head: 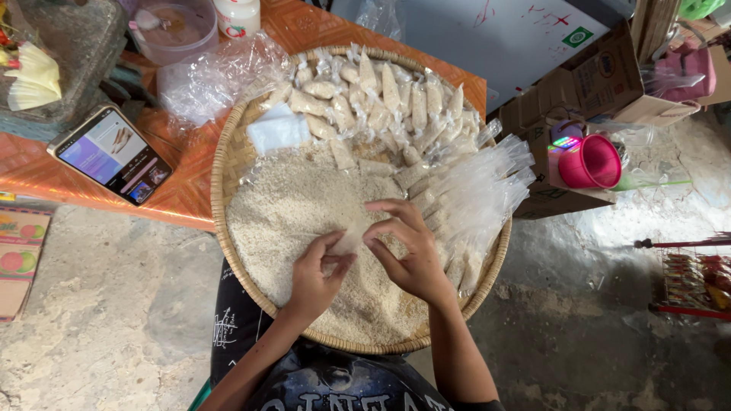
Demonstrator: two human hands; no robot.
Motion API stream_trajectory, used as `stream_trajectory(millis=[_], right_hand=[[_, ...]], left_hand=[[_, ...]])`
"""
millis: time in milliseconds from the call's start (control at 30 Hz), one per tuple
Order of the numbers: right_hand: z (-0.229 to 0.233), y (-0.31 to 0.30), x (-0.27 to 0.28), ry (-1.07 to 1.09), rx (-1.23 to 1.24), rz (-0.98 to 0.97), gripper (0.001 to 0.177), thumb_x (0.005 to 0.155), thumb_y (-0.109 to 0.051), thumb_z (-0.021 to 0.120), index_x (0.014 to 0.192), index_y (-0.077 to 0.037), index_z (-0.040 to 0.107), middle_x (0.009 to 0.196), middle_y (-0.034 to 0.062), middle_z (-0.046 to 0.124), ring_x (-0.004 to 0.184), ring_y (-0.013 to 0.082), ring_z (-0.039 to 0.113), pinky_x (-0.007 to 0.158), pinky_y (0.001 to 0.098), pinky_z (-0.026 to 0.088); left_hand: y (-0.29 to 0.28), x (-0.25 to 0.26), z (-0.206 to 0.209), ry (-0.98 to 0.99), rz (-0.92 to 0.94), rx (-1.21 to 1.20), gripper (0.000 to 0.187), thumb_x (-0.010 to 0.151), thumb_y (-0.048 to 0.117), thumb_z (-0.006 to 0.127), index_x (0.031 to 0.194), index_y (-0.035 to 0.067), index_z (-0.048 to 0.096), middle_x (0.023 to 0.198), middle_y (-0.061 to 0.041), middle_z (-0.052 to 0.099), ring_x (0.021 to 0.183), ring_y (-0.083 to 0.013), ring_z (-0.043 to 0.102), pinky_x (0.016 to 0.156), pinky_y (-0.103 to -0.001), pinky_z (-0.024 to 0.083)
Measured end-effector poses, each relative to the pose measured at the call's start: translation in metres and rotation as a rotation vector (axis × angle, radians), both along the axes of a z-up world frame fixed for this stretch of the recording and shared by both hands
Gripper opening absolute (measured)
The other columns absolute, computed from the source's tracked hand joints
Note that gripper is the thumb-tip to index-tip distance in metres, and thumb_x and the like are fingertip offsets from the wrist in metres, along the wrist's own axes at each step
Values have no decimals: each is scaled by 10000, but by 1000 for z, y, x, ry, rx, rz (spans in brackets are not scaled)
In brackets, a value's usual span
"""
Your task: The person scoops loose grains from a large woven basket and fills small clear plastic bags by hand. Each filled bag is then placed on top of the remaining grains in the basket. The process is repeated continuously throughout the clip.
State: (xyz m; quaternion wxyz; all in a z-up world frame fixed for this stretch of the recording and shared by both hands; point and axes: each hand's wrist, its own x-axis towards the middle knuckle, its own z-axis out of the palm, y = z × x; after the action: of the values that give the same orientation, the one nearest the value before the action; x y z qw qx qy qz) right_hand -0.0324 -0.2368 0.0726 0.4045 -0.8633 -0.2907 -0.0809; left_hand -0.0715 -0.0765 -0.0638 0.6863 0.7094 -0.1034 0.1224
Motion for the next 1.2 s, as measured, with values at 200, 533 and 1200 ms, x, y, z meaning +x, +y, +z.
stream_trajectory(millis=[200,533,1200], right_hand=[[-32,-13,3,290,-56,-249,130,977,-64,625,1101,-67,666,1177,95,718,990,220,710,844,321,609],[-87,-2,-55,416,-260,27,102,925,-68,688,1014,-19,698,949,148,727,763,201,699,659,271,653],[72,-38,31,802,46,4,213,990,-50,640,1132,45,768,956,83,795,825,97,714,728,237,574]], left_hand=[[2,-2,1,83,-30,-41,377,942,73,696,1287,-52,612,1118,-211,729,946,-236,774,792,-304,679],[5,-2,-3,368,-53,-248,398,1051,211,521,1373,-11,592,919,-156,712,788,-174,782,676,-280,663],[10,-6,32,-34,-18,122,335,980,160,665,1297,54,666,1154,-157,738,936,-229,764,797,-333,638]])
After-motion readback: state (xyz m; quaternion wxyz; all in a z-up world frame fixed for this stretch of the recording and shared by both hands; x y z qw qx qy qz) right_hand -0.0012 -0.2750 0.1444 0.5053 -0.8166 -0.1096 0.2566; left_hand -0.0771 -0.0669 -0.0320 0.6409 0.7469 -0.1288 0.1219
